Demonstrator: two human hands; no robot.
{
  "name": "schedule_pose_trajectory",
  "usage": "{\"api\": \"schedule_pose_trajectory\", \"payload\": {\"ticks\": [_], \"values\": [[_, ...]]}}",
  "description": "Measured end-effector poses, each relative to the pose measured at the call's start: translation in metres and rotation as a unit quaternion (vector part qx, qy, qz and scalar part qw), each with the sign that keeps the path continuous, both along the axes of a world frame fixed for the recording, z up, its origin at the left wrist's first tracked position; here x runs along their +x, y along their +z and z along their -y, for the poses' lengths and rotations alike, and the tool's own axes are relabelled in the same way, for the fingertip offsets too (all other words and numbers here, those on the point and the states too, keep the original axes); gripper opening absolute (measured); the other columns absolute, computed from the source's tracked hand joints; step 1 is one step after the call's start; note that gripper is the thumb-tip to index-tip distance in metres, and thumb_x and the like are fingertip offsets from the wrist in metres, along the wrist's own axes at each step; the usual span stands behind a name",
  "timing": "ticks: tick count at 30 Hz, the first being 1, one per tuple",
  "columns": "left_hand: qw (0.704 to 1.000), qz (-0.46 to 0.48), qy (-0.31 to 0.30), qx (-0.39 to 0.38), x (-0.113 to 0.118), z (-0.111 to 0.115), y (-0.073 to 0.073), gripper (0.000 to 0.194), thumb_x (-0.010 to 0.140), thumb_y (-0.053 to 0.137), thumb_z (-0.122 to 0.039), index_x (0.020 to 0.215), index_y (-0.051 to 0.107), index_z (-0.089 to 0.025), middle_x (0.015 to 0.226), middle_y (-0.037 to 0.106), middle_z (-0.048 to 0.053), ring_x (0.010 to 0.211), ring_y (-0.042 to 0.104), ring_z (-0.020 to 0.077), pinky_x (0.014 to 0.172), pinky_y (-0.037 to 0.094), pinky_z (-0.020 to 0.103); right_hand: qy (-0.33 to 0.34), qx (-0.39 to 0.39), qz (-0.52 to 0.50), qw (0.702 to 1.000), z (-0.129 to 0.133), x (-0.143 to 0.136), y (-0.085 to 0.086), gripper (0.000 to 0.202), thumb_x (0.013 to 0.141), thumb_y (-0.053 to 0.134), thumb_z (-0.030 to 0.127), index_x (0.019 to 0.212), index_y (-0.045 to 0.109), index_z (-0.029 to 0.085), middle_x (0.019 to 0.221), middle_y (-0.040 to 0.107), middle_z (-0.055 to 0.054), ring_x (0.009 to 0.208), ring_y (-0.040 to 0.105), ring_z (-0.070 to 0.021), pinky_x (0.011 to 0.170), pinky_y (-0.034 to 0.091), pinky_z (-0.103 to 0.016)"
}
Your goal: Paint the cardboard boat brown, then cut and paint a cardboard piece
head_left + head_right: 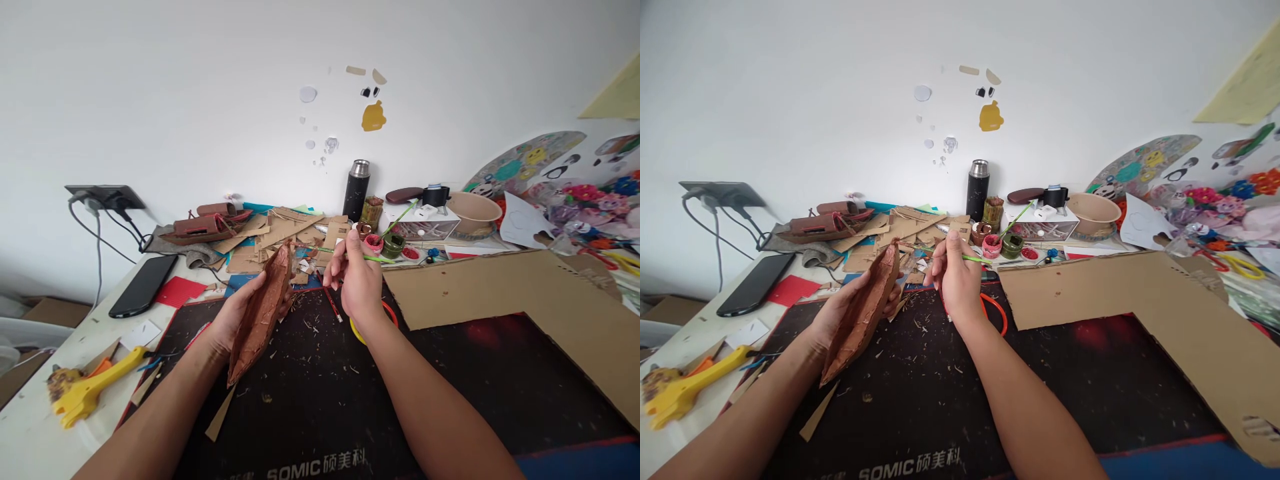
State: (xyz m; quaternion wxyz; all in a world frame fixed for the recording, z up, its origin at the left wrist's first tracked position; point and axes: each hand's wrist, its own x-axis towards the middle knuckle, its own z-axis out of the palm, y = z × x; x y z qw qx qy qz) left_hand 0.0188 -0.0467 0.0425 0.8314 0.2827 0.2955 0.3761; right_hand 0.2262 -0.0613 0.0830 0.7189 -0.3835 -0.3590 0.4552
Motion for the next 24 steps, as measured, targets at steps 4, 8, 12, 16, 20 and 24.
{"api": "schedule_pose_trajectory", "payload": {"ticks": [4,8,12,16,20,24], "values": [[1.0,-0.021,0.002,0.014,0.002,0.0,0.006,0.041,0.103,0.058,-0.049,0.116,0.078,-0.016,0.082,0.068,0.01,0.065,0.06,0.0207,0.06,0.052,0.031,0.023,-0.004,0.007,1.0,0.001,-0.003,0.0,0.064,0.091,0.062,0.083,0.07,0.057,0.023,0.047,0.046,0.007,0.034,0.051,-0.0103,0.034,0.03,-0.024],[0.999,-0.014,0.038,-0.017,0.003,-0.002,0.007,0.044,0.104,0.056,-0.052,0.119,0.078,-0.017,0.086,0.068,0.011,0.069,0.062,0.0215,0.061,0.053,0.031,0.017,-0.009,-0.013,1.0,0.002,-0.003,0.002,0.063,0.09,0.065,0.082,0.069,0.056,0.024,0.046,0.044,0.008,0.034,0.052,-0.0107,0.033,0.029,-0.024],[0.997,-0.008,0.06,-0.037,0.003,-0.006,0.007,0.043,0.104,0.057,-0.053,0.116,0.078,-0.018,0.084,0.069,0.01,0.072,0.064,0.0214,0.066,0.057,0.031,0.011,-0.032,-0.031,0.999,0.001,-0.001,0.004,0.061,0.089,0.066,0.082,0.07,0.055,0.024,0.046,0.042,0.009,0.033,0.049,-0.0105,0.034,0.028,-0.024],[0.995,-0.004,0.078,-0.066,0.004,-0.008,0.012,0.044,0.105,0.055,-0.055,0.108,0.078,-0.018,0.086,0.071,0.011,0.075,0.068,0.0218,0.066,0.059,0.029,0.012,-0.034,-0.042,0.998,0.001,-0.001,0.003,0.06,0.089,0.068,0.079,0.07,0.055,0.024,0.046,0.041,0.009,0.034,0.05,-0.0113,0.034,0.027,-0.025],[0.993,0.03,0.086,-0.07,0.002,-0.008,0.015,0.049,0.105,0.054,-0.059,0.113,0.076,-0.016,0.09,0.072,0.012,0.076,0.069,0.0223,0.062,0.059,0.03,0.014,-0.036,-0.044,0.998,0.002,-0.001,0.004,0.061,0.09,0.065,0.08,0.069,0.055,0.024,0.045,0.04,0.009,0.034,0.047,-0.0111,0.035,0.028,-0.024],[0.99,0.028,0.106,-0.088,-0.001,-0.012,0.011,0.057,0.103,0.052,-0.064,0.114,0.075,-0.013,0.089,0.074,0.014,0.076,0.072,0.0235,0.067,0.062,0.032,0.042,-0.039,-0.026,0.998,0.003,-0.003,0.003,0.062,0.09,0.066,0.08,0.066,0.053,0.024,0.042,0.037,0.009,0.032,0.046,-0.0114,0.034,0.028,-0.024]]}}
